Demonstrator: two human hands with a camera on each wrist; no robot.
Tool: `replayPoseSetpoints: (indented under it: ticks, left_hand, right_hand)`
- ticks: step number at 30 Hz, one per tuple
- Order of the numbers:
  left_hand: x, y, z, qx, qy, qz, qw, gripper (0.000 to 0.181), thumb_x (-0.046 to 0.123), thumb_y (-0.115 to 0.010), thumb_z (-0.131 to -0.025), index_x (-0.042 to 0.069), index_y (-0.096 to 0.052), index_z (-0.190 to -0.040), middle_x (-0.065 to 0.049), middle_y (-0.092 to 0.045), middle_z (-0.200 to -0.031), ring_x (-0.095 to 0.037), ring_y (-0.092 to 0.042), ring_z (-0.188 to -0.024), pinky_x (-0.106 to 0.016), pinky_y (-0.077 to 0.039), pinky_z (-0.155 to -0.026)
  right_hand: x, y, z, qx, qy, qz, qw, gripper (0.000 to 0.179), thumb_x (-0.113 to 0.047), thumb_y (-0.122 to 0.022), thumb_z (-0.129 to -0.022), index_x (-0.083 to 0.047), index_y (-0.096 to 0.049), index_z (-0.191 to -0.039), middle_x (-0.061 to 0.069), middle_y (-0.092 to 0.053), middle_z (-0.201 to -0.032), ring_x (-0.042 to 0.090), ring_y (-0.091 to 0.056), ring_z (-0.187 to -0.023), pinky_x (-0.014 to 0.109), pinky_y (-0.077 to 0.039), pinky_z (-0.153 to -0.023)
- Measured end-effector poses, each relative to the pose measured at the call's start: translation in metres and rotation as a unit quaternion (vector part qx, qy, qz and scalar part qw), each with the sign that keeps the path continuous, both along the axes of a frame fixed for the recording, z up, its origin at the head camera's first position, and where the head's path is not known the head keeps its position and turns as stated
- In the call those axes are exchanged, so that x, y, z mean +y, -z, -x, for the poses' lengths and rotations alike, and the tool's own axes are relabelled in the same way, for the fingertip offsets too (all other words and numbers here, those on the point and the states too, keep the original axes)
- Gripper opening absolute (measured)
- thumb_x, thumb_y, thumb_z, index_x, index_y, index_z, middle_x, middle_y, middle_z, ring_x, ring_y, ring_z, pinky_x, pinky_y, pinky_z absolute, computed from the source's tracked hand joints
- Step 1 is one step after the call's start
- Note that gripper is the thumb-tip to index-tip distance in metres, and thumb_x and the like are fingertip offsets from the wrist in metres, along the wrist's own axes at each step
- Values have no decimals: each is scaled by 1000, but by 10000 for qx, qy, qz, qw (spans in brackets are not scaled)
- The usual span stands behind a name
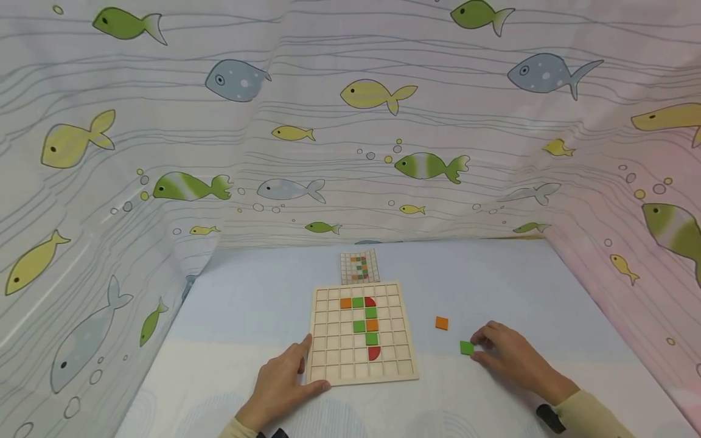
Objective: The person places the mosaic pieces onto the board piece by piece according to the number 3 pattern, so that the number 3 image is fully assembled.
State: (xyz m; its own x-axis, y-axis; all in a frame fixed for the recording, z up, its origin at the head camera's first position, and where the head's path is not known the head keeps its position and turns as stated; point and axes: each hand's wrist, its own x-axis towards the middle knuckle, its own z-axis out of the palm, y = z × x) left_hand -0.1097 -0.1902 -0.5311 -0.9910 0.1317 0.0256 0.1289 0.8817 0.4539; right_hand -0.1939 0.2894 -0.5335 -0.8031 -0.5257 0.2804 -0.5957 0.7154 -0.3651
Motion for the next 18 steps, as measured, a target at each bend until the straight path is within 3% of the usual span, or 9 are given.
replayPoseSetpoints:
  ticks: [7, 18]
  left_hand:
    - [0, -1, 1, -52, -24, 34, 10000, 108, 66, -86, -76, -1, -52, -153, 12, -52, -86, 2, -42, -68, -21, -34, -55]
    - [1, -1, 0, -105, -29, -13, 9999, 107, 64, -87, -76, -1, -52, -153, 11, -52, -86, 1, -42, -69, -21, -35, -54]
  right_hand:
    - [-2, 3, -1, 110, 110, -415, 9990, 29, -17, -91, -83, -17, -70, -102, -15, -63, -99, -1, -59, -87, 25, -56, -74]
    - [-2, 1, 1, 282, -62, -333, 9990, 29, -11, -87, -87, -13, -65, -106, -12, -64, -100, -2, -59, -86, 25, -55, -71]
